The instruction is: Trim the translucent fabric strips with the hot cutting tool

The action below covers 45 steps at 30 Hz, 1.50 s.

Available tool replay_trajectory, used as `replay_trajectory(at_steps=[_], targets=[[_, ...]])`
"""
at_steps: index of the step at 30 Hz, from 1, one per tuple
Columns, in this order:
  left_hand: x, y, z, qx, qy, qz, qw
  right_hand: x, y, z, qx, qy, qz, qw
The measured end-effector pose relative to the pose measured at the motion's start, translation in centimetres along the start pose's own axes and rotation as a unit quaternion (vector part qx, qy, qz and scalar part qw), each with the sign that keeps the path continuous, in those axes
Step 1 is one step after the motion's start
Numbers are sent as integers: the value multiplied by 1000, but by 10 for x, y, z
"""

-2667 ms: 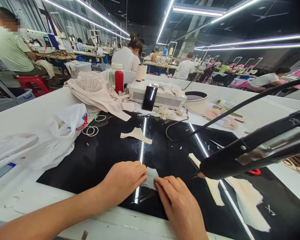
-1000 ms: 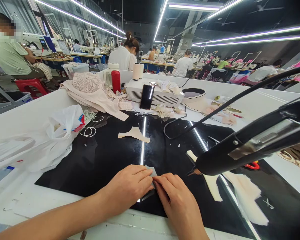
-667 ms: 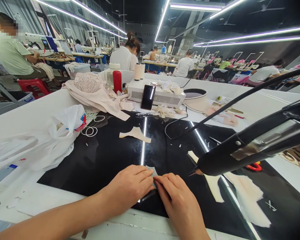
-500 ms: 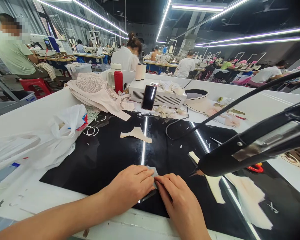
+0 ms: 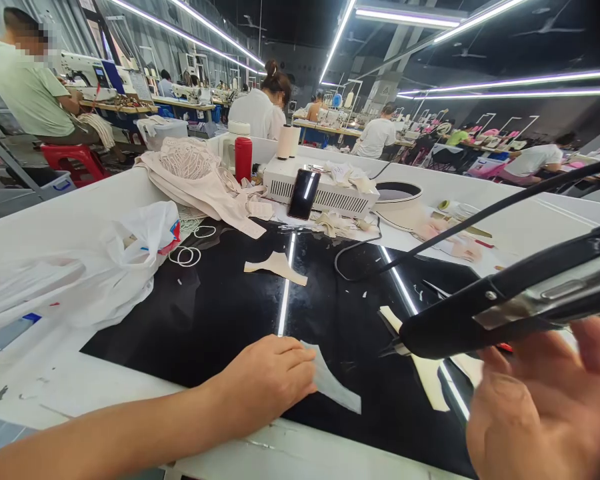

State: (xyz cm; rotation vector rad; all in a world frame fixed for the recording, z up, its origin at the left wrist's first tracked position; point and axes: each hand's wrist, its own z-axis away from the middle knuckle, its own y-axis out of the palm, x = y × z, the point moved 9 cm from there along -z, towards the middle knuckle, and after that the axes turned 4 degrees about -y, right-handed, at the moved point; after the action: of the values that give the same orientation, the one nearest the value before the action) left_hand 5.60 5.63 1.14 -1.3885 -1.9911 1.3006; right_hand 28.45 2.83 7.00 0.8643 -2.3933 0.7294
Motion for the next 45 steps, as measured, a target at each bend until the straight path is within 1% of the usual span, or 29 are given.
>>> replay_trajectory(at_steps=[1,2,3,5,7,11,17,20,24,31,37,40,45], targets=[[-1,0,0,-2,2,1,1000,-5,5,-12,-22,60,-92,994],[-2,0,0,-2,3,0,1000,-3,11,-23,-37,85,-159,983],[-2,1,1,1,2,0,1000,-1,19,-32,-31,103,-197,974],[-2,2,1,2,2,-2,1000,7,30,-45,-29,103,-234,966],[-2,4,2,1,7,-6,1000,14,37,-51,-31,89,-243,965],[-1,4,3,-6,9,-12,1000,28,59,-48,-4,72,-293,953],[-5,2,4,-27,32,-35,999,45,96,-34,19,71,-429,900],[-6,2,3,-32,35,-45,998,47,106,-30,21,65,-449,891],[-8,3,4,-35,46,-57,997,44,108,-28,3,61,-450,891],[-6,4,4,-27,37,-54,997,39,107,-28,-11,64,-429,901],[-6,4,5,-24,33,-51,998,38,110,-28,-6,63,-434,899],[-6,3,5,-30,32,-45,998,36,111,-28,-5,74,-430,900],[-6,6,4,-22,34,-50,998,36,112,-30,-5,80,-436,896]])
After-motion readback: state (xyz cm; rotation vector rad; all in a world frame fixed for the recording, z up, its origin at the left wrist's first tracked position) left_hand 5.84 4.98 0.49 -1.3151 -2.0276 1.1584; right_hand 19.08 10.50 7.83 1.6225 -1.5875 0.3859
